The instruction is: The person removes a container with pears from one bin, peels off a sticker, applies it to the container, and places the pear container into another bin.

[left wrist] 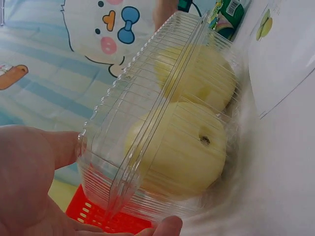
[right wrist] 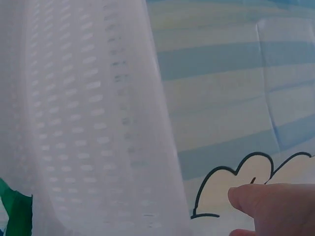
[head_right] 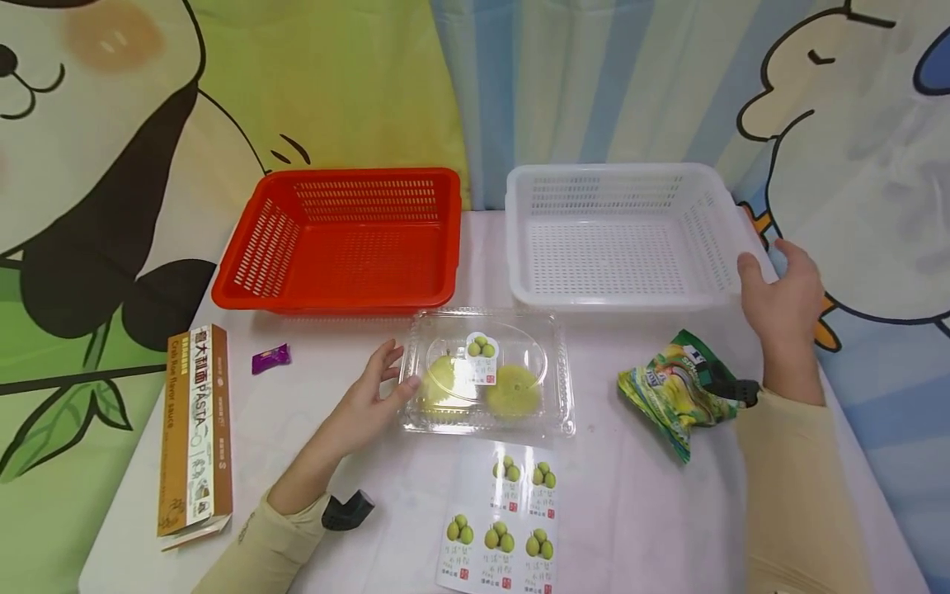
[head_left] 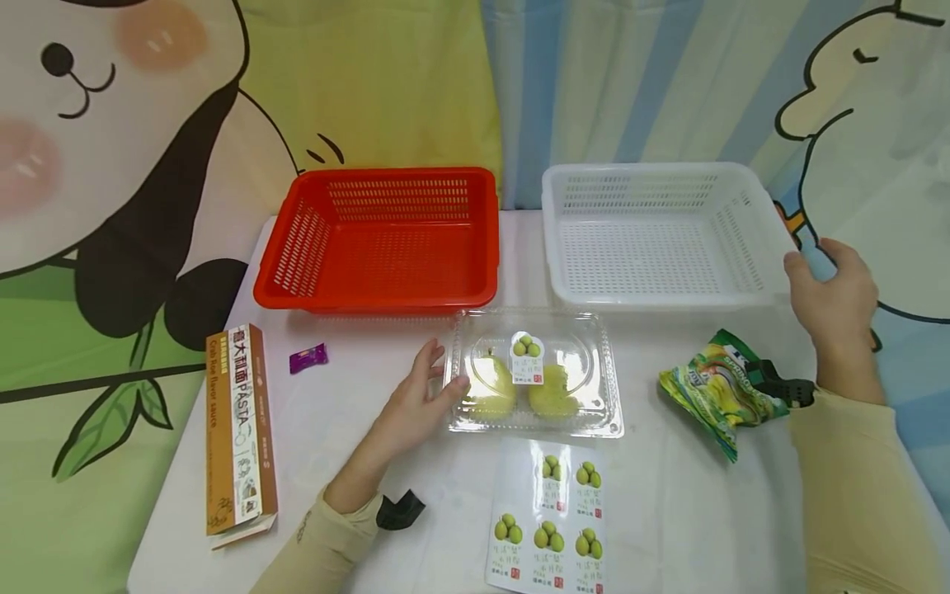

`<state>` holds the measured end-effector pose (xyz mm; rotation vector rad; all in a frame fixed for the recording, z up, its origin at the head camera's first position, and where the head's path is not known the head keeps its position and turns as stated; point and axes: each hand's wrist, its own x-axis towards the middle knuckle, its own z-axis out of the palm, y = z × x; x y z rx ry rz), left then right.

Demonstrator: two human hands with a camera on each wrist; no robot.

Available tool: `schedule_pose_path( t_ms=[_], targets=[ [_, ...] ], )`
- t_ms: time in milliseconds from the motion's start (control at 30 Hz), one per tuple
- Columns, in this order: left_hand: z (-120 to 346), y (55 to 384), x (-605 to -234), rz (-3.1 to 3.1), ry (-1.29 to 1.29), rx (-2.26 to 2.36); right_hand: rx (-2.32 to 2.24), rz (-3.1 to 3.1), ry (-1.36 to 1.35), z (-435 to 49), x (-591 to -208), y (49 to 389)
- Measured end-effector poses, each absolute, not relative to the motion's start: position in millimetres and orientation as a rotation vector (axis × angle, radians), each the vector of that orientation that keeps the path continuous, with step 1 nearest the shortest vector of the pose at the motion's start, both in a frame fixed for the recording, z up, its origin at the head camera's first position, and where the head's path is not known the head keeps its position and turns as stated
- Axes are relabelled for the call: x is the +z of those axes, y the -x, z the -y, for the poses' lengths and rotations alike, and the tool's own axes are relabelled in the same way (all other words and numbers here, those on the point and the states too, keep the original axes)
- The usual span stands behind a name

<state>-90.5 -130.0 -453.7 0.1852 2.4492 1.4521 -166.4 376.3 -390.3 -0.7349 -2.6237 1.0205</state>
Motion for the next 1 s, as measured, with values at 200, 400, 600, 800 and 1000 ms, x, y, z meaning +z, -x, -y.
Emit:
schedule_pose_path(
  t_ms=[200, 400, 600, 800, 1000],
  targets=[
    [133, 93, -466, -2.149, -0.239, 1.638, 1.239, 2.626, 0.896, -391, -408, 169],
    [129, 93, -476, -1.93, -0.262, 1.806, 1.468, 2.634, 0.924, -396, -423, 174],
    [122, 91, -479, -1.763, -0.141, 1.944, 1.679, 2.584, 0.855, -395, -433, 178],
    [117, 91, -479, -1.783, -0.093, 1.959, 1.776, 2.509, 0.819, -395, -436, 178],
    [117, 92, -478, -1.787, -0.066, 1.957, 1.824, 2.478, 0.817, -396, -437, 178]
  ],
)
